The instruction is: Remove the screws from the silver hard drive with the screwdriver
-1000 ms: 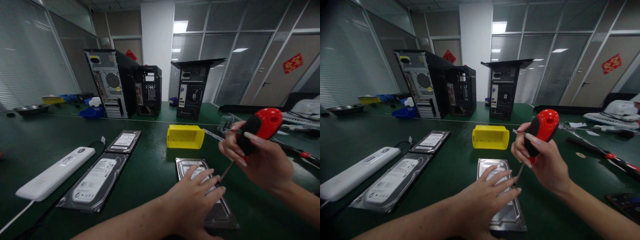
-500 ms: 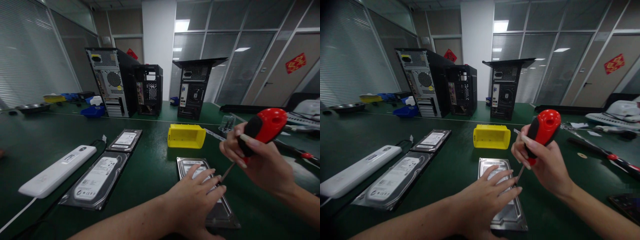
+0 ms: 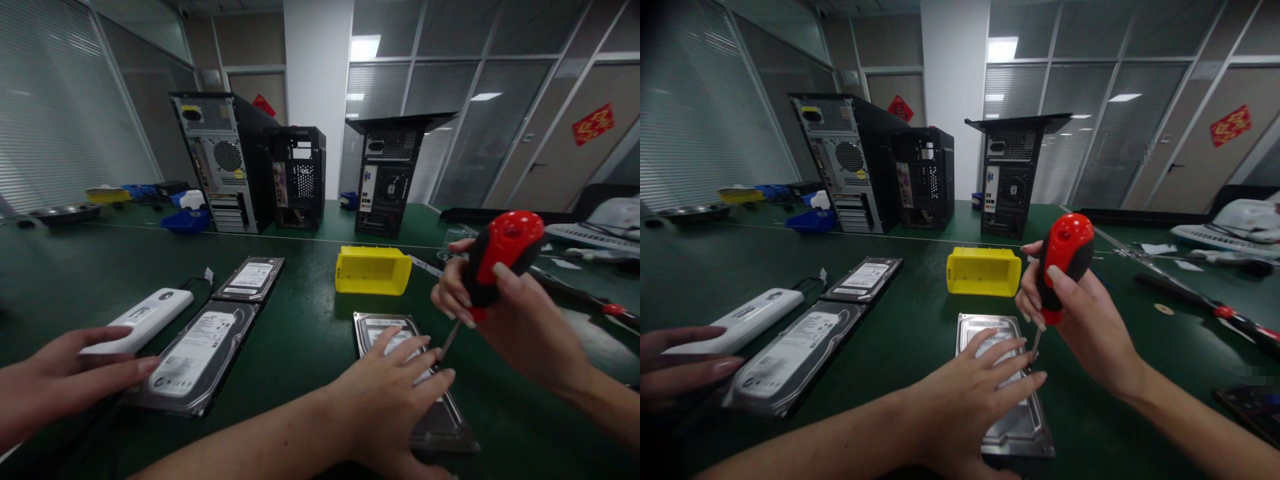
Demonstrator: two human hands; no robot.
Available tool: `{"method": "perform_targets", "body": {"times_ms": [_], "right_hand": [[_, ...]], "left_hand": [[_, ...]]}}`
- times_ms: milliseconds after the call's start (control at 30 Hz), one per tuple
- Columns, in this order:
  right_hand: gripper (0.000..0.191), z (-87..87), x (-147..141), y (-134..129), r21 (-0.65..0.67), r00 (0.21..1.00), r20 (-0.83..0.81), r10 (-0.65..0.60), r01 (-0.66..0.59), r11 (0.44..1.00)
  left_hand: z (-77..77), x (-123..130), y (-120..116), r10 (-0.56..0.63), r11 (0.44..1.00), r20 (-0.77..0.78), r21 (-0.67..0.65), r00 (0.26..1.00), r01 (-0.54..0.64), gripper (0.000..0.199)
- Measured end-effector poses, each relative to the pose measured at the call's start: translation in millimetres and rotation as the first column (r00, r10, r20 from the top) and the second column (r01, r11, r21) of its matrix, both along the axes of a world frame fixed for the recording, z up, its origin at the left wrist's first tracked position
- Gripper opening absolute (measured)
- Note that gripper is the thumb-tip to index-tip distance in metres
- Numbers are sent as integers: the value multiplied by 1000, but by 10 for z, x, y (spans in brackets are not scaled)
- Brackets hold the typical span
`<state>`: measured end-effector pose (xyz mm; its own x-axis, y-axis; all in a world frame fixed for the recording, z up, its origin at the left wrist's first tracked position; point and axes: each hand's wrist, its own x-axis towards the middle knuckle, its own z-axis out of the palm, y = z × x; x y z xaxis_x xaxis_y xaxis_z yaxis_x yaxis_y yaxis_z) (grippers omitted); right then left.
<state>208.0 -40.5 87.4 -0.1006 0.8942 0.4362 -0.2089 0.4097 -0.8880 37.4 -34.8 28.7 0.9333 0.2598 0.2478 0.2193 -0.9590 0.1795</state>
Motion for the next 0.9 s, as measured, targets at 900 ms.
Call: {"method": "perform_targets", "body": {"times_ms": [900], "right_hand": [[34,215,94,96,1,982,35,-186,186,982]], "left_hand": [[29,43,-11,3,1000,-49,18,999,-2,74]]}}
